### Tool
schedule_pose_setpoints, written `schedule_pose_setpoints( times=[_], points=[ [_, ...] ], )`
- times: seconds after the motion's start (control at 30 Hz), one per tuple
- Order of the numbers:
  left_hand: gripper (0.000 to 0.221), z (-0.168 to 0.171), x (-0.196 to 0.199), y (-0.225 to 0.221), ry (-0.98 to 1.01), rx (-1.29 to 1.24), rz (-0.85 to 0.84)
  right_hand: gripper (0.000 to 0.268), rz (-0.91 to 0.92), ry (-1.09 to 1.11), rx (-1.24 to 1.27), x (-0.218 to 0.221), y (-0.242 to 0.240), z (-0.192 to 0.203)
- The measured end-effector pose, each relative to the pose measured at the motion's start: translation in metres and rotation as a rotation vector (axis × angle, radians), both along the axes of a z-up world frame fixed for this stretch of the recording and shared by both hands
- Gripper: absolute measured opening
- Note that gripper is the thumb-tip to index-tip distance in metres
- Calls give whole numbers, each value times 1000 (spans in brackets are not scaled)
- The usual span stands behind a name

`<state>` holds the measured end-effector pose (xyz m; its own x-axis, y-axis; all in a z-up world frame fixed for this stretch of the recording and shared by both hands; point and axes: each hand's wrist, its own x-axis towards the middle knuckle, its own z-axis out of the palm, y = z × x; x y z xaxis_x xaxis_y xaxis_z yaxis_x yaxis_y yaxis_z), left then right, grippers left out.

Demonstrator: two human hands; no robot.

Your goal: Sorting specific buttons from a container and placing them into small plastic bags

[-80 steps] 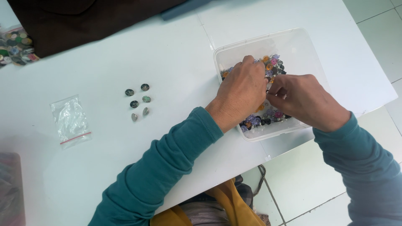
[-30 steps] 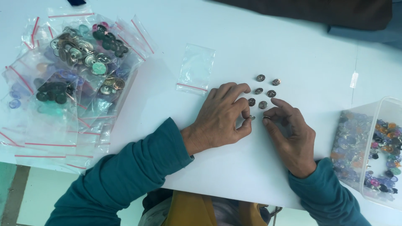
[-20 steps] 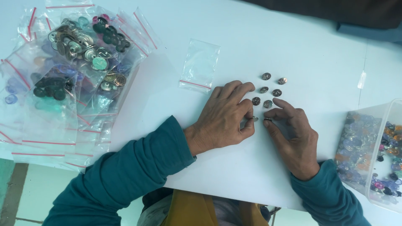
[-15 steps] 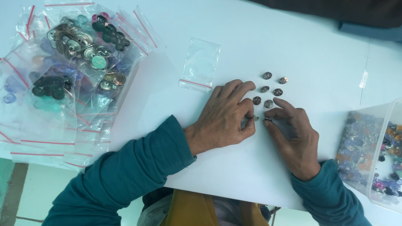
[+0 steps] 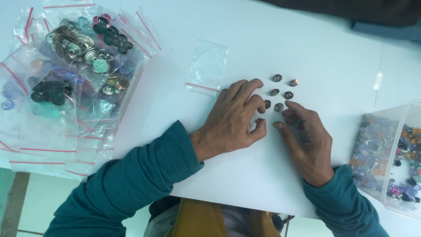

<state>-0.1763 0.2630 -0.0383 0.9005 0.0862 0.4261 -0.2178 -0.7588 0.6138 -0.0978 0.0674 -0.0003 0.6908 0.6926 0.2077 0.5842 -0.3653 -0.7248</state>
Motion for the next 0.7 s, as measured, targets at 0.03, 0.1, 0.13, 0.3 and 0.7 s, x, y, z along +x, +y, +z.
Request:
schedule_pose_setpoints(
  times=[0.03, 0.1, 0.13, 0.3, 0.7],
  points=[
    [20, 0, -1, 1, -5, 1, -12, 47, -12, -5, 1, 1, 1, -1],
    [25, 1, 2, 0, -98, 30, 30, 46, -2, -36, 64, 3, -2, -1],
    [25, 3, 1, 1, -108, 26, 3, 46, -28, -47, 61, 4, -3, 0],
    [16, 23, 4, -3, -166, 11, 19, 38, 8, -226, 239, 5, -9, 13],
    [19, 119, 52, -127, -212, -184, -425, 16, -219, -499, 273, -4, -132, 94]
  ],
)
